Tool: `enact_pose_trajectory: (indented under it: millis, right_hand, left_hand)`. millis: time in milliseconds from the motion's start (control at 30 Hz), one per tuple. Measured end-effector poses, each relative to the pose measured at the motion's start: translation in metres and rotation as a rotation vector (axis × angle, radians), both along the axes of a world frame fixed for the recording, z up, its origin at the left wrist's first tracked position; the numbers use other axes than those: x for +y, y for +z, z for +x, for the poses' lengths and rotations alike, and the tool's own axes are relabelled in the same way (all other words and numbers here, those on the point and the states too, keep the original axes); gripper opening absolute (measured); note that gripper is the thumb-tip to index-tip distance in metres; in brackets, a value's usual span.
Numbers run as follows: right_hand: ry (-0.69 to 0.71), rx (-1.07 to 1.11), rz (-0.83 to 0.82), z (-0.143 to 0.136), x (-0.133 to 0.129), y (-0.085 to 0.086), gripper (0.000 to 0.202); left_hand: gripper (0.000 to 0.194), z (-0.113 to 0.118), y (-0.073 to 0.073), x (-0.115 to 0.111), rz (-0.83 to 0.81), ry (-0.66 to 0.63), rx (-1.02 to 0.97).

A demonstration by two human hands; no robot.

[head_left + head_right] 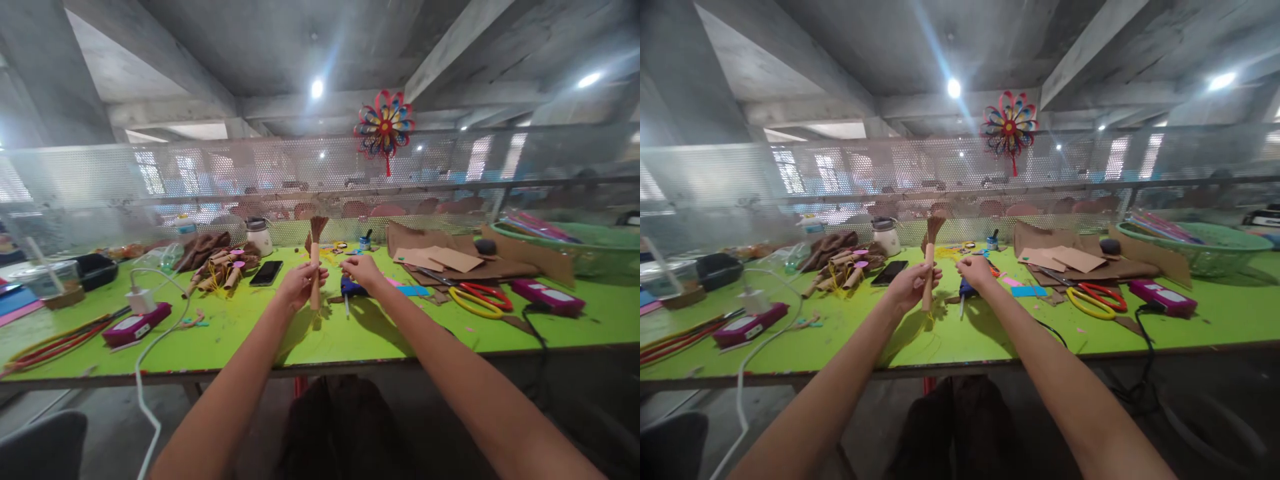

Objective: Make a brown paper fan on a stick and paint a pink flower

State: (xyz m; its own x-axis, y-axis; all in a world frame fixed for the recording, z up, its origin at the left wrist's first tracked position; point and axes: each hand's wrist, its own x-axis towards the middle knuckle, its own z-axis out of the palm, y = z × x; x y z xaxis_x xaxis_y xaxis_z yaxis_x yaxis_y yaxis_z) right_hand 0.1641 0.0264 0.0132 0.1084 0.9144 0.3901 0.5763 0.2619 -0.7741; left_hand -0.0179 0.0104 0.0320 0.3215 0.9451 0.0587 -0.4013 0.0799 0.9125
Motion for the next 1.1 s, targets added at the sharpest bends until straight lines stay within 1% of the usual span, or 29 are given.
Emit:
enact_pose_trajectory:
  millis: [67, 100, 133, 200, 267, 333, 433, 500, 567, 700, 833, 933, 1100]
  right_hand:
    - [-0.002, -0.128, -0.052, 0.008, 0.003, 0.009, 0.019]
    - [-0.007, -0.194, -0.083, 0.012, 0.003, 0.012, 0.016]
    - [-0.015, -0.260, -0.116, 0.016, 0.003, 0.013, 0.014]
    - [-0.033, -0.386, -0.186, 0.021, 0.002, 0.010, 0.011]
    - [-0.047, -0.500, -0.252, 0.023, -0.001, 0.002, 0.010]
    - [-0.051, -0.599, -0.302, 0.024, -0.002, -0.009, 0.011]
    - [-0.046, -0.700, -0.315, 0.024, -0.001, -0.022, 0.017]
    - [-0.040, -0.738, -0.291, 0.025, 0.002, -0.027, 0.023]
    - [-0.030, -0.759, -0.260, 0.026, 0.004, -0.029, 0.026]
    - [-0.032, -0.768, -0.221, 0.032, 0.006, -0.030, 0.026]
    - [-0.083, -0.747, -0.200, 0.042, 0.004, -0.029, 0.036]
    - [-0.111, -0.733, -0.198, 0.048, 0.002, -0.030, 0.031]
    - [-0.110, -0.726, -0.220, 0.055, -0.001, -0.029, 0.016]
  left_hand:
    - [0.005, 0.001, 0.010, 0.003, 0.018, 0.052, 0.030]
    - [0.006, 0.002, 0.014, 0.004, 0.020, 0.059, 0.030]
    - [0.006, 0.003, 0.018, 0.005, 0.021, 0.064, 0.026]
    - [0.006, 0.003, 0.020, 0.007, 0.016, 0.068, 0.027]
    - [0.007, 0.002, 0.016, 0.009, 0.011, 0.070, 0.029]
    - [0.006, -0.001, 0.009, 0.011, 0.008, 0.068, 0.031]
    - [0.004, -0.006, -0.003, 0.013, -0.002, 0.060, 0.046]
    - [0.003, -0.009, -0.010, 0.013, -0.009, 0.056, 0.058]
    - [0.001, -0.011, -0.013, 0.012, -0.010, 0.057, 0.064]
    - [0.010, -0.011, -0.015, 0.010, -0.026, 0.048, 0.080]
    - [0.014, -0.009, -0.018, 0.009, -0.078, 0.037, 0.129]
    - [0.015, -0.008, -0.020, 0.010, -0.087, 0.018, 0.145]
    - [0.016, -0.009, -0.020, 0.011, -0.079, 0.039, 0.149]
